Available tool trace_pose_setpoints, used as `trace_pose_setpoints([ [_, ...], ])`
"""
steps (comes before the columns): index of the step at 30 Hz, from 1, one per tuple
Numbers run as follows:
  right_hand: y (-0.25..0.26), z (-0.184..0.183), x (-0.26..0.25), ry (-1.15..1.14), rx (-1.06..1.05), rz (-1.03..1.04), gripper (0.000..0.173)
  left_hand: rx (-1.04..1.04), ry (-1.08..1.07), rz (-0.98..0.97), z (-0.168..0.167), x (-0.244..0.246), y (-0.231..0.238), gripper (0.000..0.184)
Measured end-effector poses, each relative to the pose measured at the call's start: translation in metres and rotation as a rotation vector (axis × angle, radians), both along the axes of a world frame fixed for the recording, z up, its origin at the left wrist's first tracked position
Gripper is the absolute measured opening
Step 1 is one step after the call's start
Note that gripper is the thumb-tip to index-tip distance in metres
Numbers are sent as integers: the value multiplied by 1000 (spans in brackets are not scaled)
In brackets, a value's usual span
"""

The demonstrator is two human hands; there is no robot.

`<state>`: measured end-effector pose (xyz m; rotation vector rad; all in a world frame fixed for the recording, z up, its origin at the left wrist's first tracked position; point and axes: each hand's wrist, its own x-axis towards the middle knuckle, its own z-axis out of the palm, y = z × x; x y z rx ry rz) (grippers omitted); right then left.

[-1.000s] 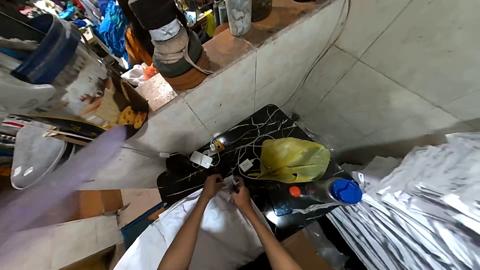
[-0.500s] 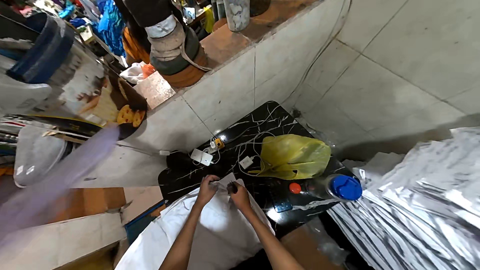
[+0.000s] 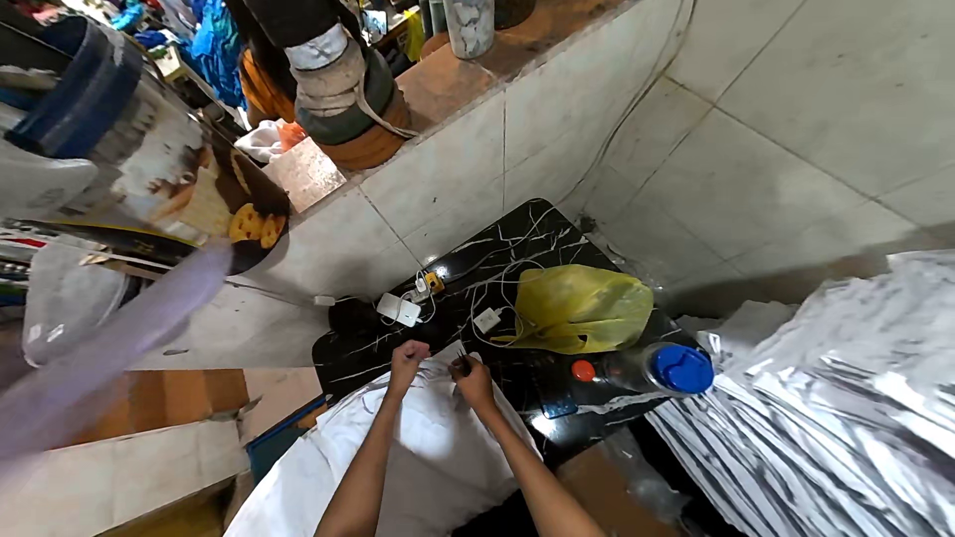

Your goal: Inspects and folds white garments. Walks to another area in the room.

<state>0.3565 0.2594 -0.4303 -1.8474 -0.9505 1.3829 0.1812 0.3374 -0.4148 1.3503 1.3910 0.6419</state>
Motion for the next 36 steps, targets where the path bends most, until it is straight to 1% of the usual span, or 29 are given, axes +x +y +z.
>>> trace_pose_setpoints([
  [2,-2,-2,-3,34,13,-39,30,-26,81,-27,3,1,3,18],
  [4,-3,-2,-5,42,20,-48,29,-44,193,-128,5,8,6,24],
  [6,-4,-2,-7,25,18,-48,29,-114,313,-258,8,22,9,33],
  [8,-4,-2,-7,-1,6,-40,30,-166,391,-398,6,31,12,26],
  [9,-5,-1,-6,-8,-5,-28,31,-152,413,-421,6,34,12,22],
  [12,-4,2,-1,3,-55,20,32,-67,487,-396,13,39,12,16],
  [15,-3,4,5,4,-90,62,33,-30,498,-382,18,38,12,20],
  [17,-2,4,7,-4,-114,94,35,-4,454,-356,24,34,11,16],
  [19,-1,6,8,-7,-127,111,36,33,370,-268,31,30,9,11],
  [21,0,6,9,-8,-130,114,36,47,288,-190,32,25,6,10],
  [22,-1,5,8,-11,-128,112,36,35,281,-204,29,24,6,13],
  [24,-2,4,7,-31,-127,105,36,-50,345,-343,20,24,7,26],
  [25,-3,4,5,-44,-130,107,36,-84,384,-418,17,26,7,27],
  [26,-4,2,4,-53,-126,106,36,-84,400,-462,16,27,7,23],
  [29,-8,-1,4,-57,-106,96,32,-11,394,-474,17,28,4,11],
  [31,-10,2,5,-65,-99,83,31,23,397,-406,21,28,2,11],
  [33,-13,0,4,-62,-80,57,32,40,388,-278,20,23,7,13],
  [36,-18,-8,3,-41,-53,16,32,65,309,-118,24,6,18,11],
])
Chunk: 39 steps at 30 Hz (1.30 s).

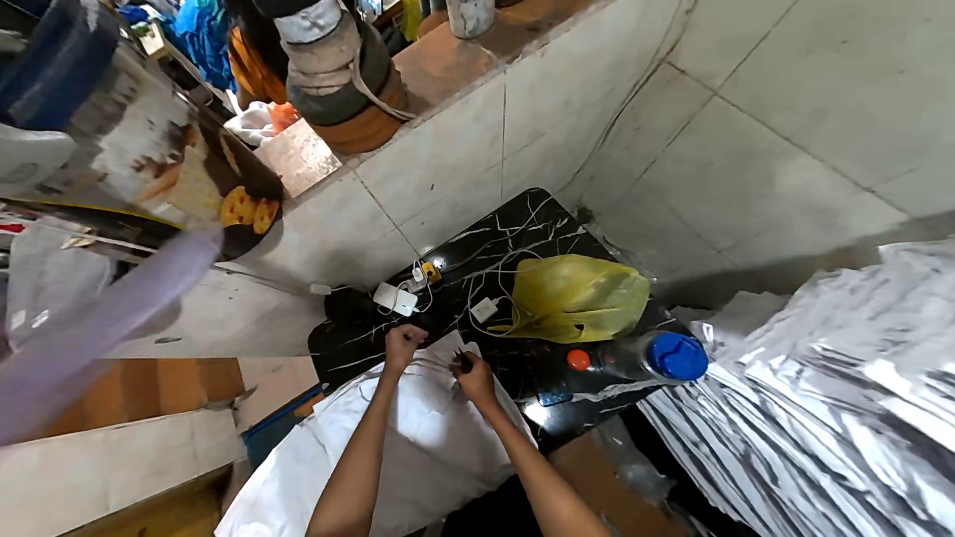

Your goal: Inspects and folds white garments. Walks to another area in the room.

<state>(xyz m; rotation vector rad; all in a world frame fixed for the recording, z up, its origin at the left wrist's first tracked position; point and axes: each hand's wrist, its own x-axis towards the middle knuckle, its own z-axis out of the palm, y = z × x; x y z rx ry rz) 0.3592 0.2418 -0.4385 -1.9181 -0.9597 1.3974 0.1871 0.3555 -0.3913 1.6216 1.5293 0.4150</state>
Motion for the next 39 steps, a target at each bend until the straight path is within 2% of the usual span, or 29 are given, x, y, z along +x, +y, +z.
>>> trace_pose_setpoints([
  [4,1,0,-3,-1,-6,-6,33,53,-20,40,8,-12,6,8],
  [7,0,-3,-5,-4,5,-10,32,61,12,32,3,-5,3,14],
  [10,-3,-3,-5,-45,4,12,32,-30,166,-132,-20,4,2,19],
  [12,-5,2,-6,-83,-14,65,34,-85,284,-267,-30,10,-1,29],
  [15,-8,4,-5,-101,-8,95,35,-80,332,-293,-31,19,-9,20],
  [18,-9,6,-3,-100,-22,103,36,-65,294,-280,-23,18,-9,16],
  [23,-5,11,-2,-98,-51,99,34,35,110,-310,-18,2,-8,10],
  [28,3,17,-1,-104,-83,150,36,-7,-15,-162,-8,3,4,13],
  [30,5,16,3,-99,-83,175,37,-21,-79,-67,2,-2,10,20],
  [33,10,20,10,-73,-97,224,35,-92,-36,33,13,-29,17,39],
  [36,19,34,18,-87,-106,189,33,-152,103,-93,0,-86,10,26],
  [38,22,41,26,-98,-71,70,38,-150,137,-46,-10,-132,-9,61],
  [39,20,41,32,-124,-55,15,41,-144,146,29,-14,-156,-22,70],
])
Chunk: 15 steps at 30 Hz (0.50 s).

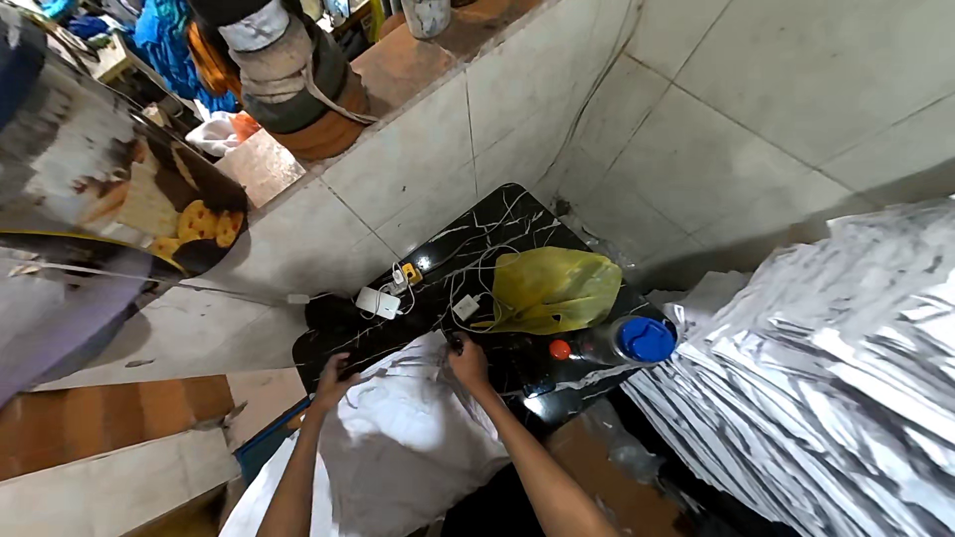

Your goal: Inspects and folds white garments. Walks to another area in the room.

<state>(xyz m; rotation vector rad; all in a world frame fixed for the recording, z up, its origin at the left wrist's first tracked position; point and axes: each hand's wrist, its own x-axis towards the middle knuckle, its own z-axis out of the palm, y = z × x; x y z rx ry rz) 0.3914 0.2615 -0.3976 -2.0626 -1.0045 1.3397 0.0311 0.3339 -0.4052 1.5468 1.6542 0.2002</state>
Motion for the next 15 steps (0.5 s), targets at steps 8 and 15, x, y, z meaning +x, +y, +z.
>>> trace_pose_setpoints([
  [8,-78,-32,35,-196,-85,157,74,-391,61,381,17,-97,-164,112],
  [15,-106,-44,20,-339,68,160,66,-434,22,697,-23,-71,-225,104],
])
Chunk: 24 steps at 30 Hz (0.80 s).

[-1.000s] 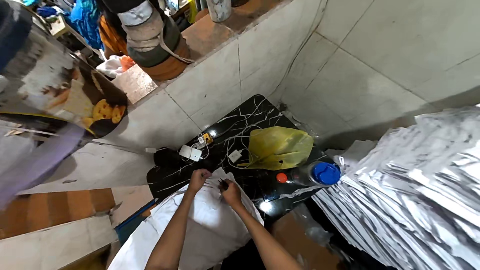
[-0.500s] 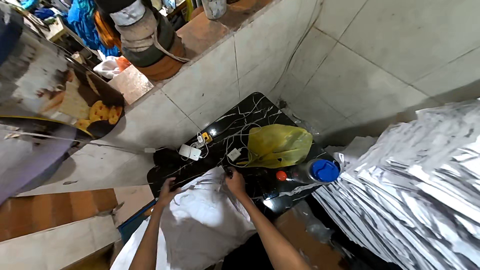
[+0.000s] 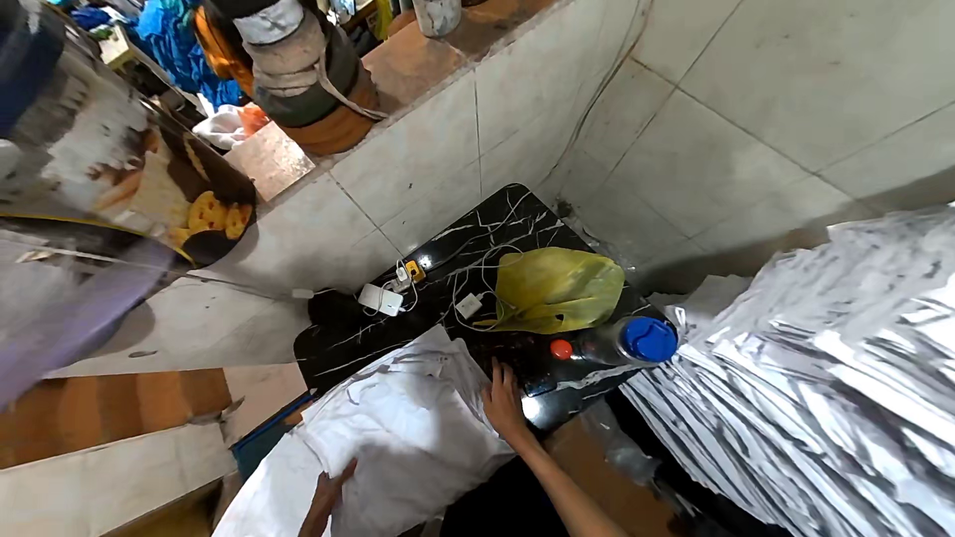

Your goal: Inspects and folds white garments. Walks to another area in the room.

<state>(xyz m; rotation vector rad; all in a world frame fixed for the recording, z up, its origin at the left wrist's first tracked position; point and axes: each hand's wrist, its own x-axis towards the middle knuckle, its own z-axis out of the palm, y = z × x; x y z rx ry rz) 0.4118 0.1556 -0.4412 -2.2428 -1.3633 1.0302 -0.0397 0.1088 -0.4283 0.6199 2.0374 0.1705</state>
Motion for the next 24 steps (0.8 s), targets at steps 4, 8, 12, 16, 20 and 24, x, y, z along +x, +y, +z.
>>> trace_pose_setpoints([
  [4,1,22,-4,-32,-13,116,97,-5,-43,49,-19,-9,-6,89],
  [8,22,33,-23,19,-215,238,130,-4,13,38,-19,-4,-6,83],
  [12,56,22,-51,38,-211,114,119,129,86,29,0,15,-5,90],
  [16,90,22,-65,96,-231,-2,95,287,48,37,5,23,-17,77],
  [20,107,20,-67,155,-199,-16,75,279,-39,76,7,18,-35,80],
  [24,95,29,-60,313,-276,27,100,27,-282,245,28,14,-58,58],
])
